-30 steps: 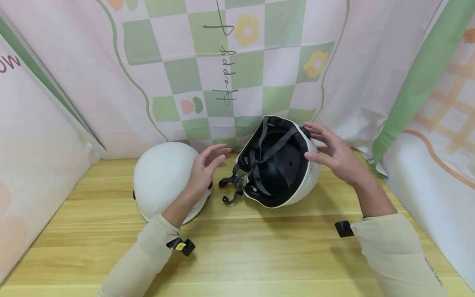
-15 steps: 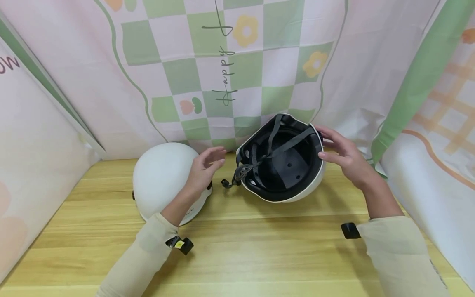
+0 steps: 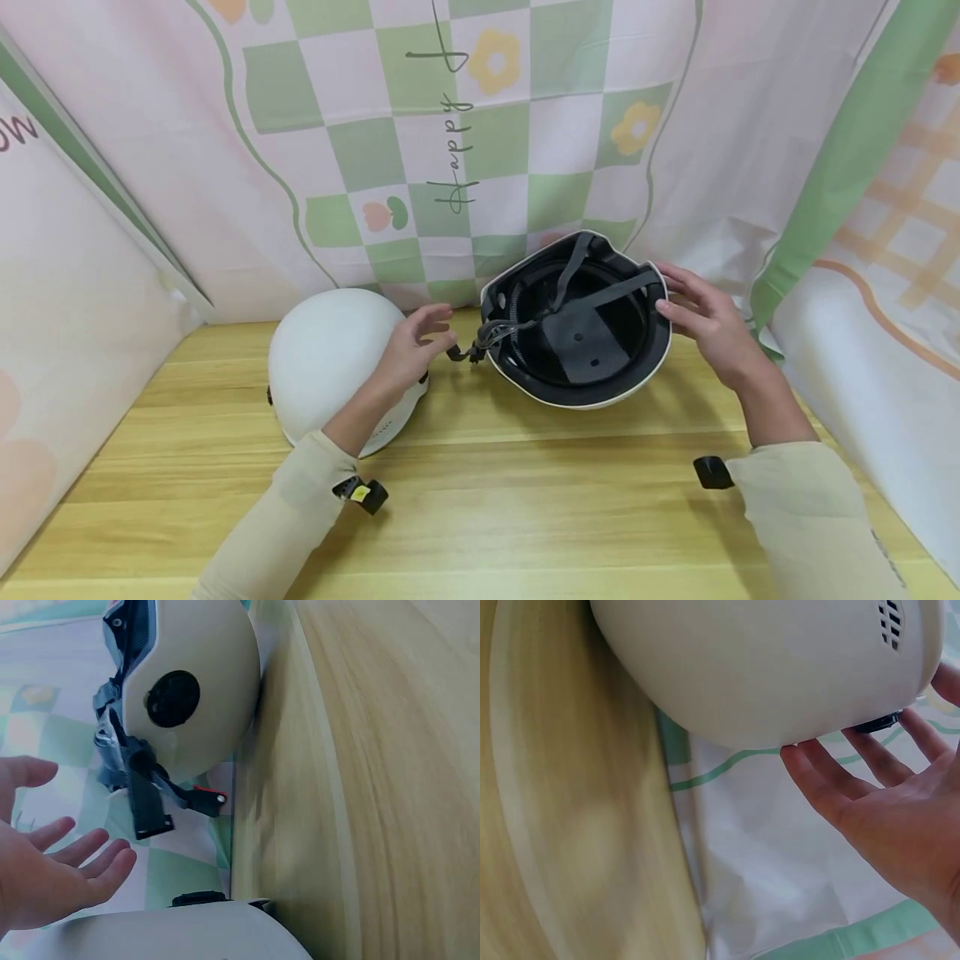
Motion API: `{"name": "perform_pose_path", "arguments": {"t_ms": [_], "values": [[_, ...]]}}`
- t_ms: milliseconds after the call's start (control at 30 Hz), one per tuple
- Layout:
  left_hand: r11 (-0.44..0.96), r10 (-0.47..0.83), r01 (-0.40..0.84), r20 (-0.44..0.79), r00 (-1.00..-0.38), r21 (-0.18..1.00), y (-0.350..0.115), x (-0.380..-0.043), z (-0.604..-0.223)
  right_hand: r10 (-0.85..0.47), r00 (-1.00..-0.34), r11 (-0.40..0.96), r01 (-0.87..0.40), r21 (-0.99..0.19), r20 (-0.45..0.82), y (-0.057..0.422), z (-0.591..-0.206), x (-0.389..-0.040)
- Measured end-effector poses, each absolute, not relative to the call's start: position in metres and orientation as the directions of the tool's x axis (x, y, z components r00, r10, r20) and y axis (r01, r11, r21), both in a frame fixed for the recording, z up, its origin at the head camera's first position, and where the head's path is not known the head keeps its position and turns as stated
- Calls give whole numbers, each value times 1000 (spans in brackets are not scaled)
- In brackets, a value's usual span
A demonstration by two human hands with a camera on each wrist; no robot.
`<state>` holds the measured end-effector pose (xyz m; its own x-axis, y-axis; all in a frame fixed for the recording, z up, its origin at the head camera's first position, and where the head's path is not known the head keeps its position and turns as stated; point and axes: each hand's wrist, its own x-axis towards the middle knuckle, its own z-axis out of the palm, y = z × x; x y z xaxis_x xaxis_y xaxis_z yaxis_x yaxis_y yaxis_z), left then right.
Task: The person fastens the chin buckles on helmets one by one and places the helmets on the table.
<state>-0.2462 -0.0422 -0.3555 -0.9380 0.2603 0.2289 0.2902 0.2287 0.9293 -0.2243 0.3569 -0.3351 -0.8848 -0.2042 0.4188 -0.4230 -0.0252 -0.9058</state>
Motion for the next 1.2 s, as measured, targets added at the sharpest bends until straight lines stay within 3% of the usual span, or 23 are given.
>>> {"name": "perform_pose_path", "arguments": {"t_ms": [333, 567, 1000, 1200], "values": [[360, 380, 332, 188, -906, 872, -42, -253, -361, -82, -946, -8, -315, -949, 315, 354, -342, -225], [389, 457, 394, 197, -867, 833, -43, -255, -361, -169, -931, -130, -303, -944, 322, 354, -352, -227], [345, 564, 487, 238, -791, 802, -50, -257, -360, -229, -922, -39, -310, -950, 311, 349, -356, -226], [340, 557, 513, 271, -785, 788, -54, -256, -359, -239, -918, -42, -317, -947, 318, 347, -357, -225]]}}
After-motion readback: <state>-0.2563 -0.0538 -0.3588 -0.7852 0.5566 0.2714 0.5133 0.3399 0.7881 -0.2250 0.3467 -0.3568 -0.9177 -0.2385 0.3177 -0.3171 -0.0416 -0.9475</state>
